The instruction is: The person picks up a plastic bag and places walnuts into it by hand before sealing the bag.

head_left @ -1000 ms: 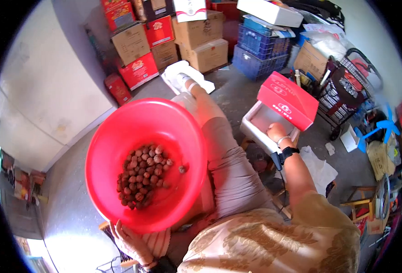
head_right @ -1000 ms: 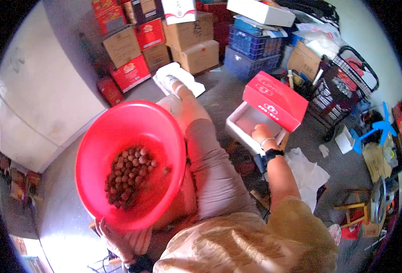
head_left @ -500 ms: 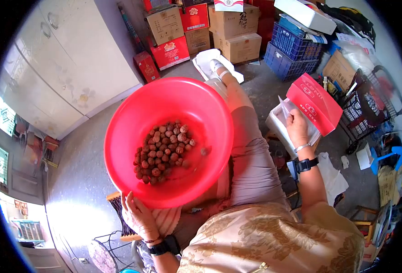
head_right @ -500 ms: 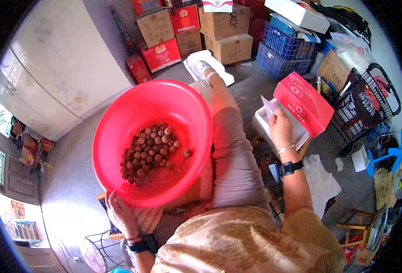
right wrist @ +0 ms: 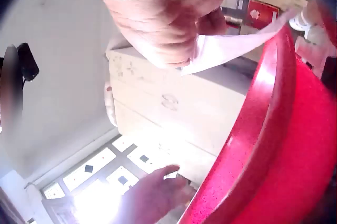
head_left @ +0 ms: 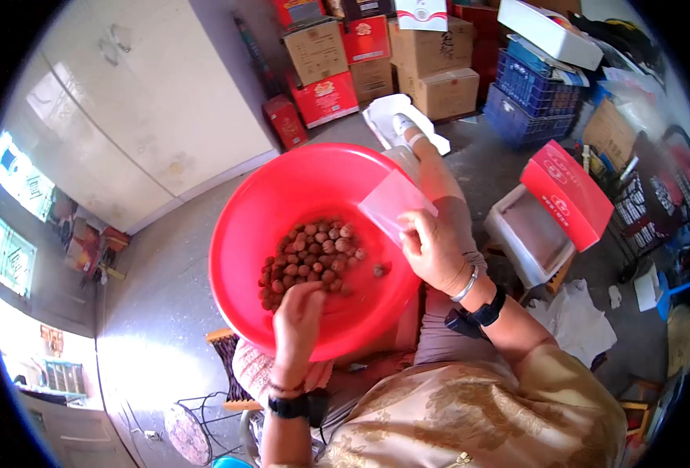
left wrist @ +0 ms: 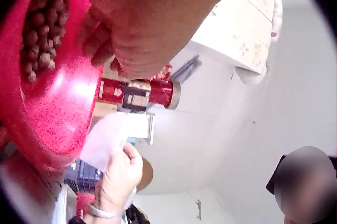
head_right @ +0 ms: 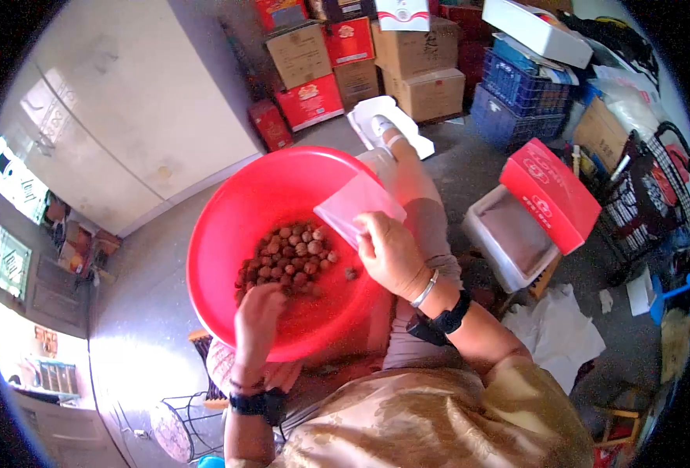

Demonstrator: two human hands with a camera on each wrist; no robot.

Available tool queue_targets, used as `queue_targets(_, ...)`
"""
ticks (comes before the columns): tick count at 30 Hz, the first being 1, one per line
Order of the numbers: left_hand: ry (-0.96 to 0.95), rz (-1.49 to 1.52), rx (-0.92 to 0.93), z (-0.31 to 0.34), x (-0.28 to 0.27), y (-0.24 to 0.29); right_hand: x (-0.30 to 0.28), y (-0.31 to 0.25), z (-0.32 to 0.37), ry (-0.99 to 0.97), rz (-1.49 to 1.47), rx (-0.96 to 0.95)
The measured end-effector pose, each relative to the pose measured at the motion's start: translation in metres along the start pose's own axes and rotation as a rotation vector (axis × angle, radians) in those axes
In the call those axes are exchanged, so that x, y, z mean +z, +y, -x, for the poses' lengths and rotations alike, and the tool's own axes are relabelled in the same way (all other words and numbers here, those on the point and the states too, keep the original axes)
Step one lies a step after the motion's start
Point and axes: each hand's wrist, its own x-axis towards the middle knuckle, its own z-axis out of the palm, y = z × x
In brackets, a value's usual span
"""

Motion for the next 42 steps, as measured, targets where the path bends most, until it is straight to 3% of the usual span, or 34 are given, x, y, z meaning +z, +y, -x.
queue_targets(1, -0.047, -0.025, -0.013, -0.011, 0.011, 0.008, 0.007, -0.006, 0.002, -0.077, 0.004, 0.008)
queue_targets(4, -0.083, 0.320, -0.123, -0.035, 0.052, 0.001, 0.027, -0.015, 0.009, -0.184, -0.073, -0.045)
queue_targets(10, -0.113, 0.091, -0.151, -0.069, 0.073, -0.025, 0.051, 0.003, 0.012, -0.122, -0.063, -0.036)
queue_targets(12, -0.046, -0.160, 0.007, -0.075, 0.071, -0.039, 0.055, 0.022, 0.013, -0.283, 0.229, 0.094)
queue_targets(17, -0.021, -0.389, 0.095, -0.092, 0.065, -0.070, 0.065, 0.042, 0.011, -0.149, 0.195, 0.145)
queue_targets(19, -0.177, -0.255, -0.161, -0.100, 0.067, -0.084, 0.066, 0.042, 0.012, -0.103, 0.163, 0.155)
queue_targets(20, -0.183, -0.256, -0.163, -0.102, 0.072, -0.092, 0.065, 0.042, 0.012, -0.104, 0.165, 0.160)
queue_targets(22, -0.353, 0.041, -0.240, -0.106, 0.084, -0.107, 0.062, 0.040, 0.012, -0.022, 0.137, 0.169)
queue_targets(23, -0.524, 0.035, -0.293, -0.105, 0.080, -0.082, 0.061, 0.039, 0.013, -0.020, 0.139, 0.174)
queue_targets(24, -0.530, 0.033, -0.293, -0.106, 0.086, -0.084, 0.061, 0.038, 0.014, 0.001, 0.121, 0.179)
queue_targets(26, -0.731, -0.214, 0.028, -0.105, 0.097, -0.101, 0.060, 0.038, 0.014, 0.024, 0.106, 0.185)
queue_targets(28, -0.780, -0.214, 0.051, -0.110, 0.106, -0.117, 0.059, 0.037, 0.015, 0.039, 0.077, 0.171)
queue_targets(30, -0.841, -0.140, 0.369, -0.117, 0.117, -0.111, 0.060, 0.037, 0.015, 0.036, 0.086, 0.164)
queue_targets(31, -0.842, -0.141, 0.369, -0.116, 0.121, -0.108, 0.060, 0.038, 0.015, 0.035, 0.099, 0.154)
queue_targets(34, -0.836, -0.035, 0.204, -0.116, 0.135, -0.101, 0.058, 0.038, 0.016, 0.001, 0.094, 0.182)
queue_targets(36, -0.948, -0.219, 0.043, -0.118, 0.142, -0.110, 0.059, 0.039, 0.016, 0.002, 0.088, 0.179)
queue_targets(40, -1.021, -0.154, -0.057, -0.109, 0.138, -0.115, 0.061, 0.041, 0.019, -0.051, 0.114, 0.172)
queue_targets(42, -1.054, -0.364, -0.092, -0.109, 0.130, -0.102, 0.060, 0.040, 0.016, -0.050, 0.098, 0.175)
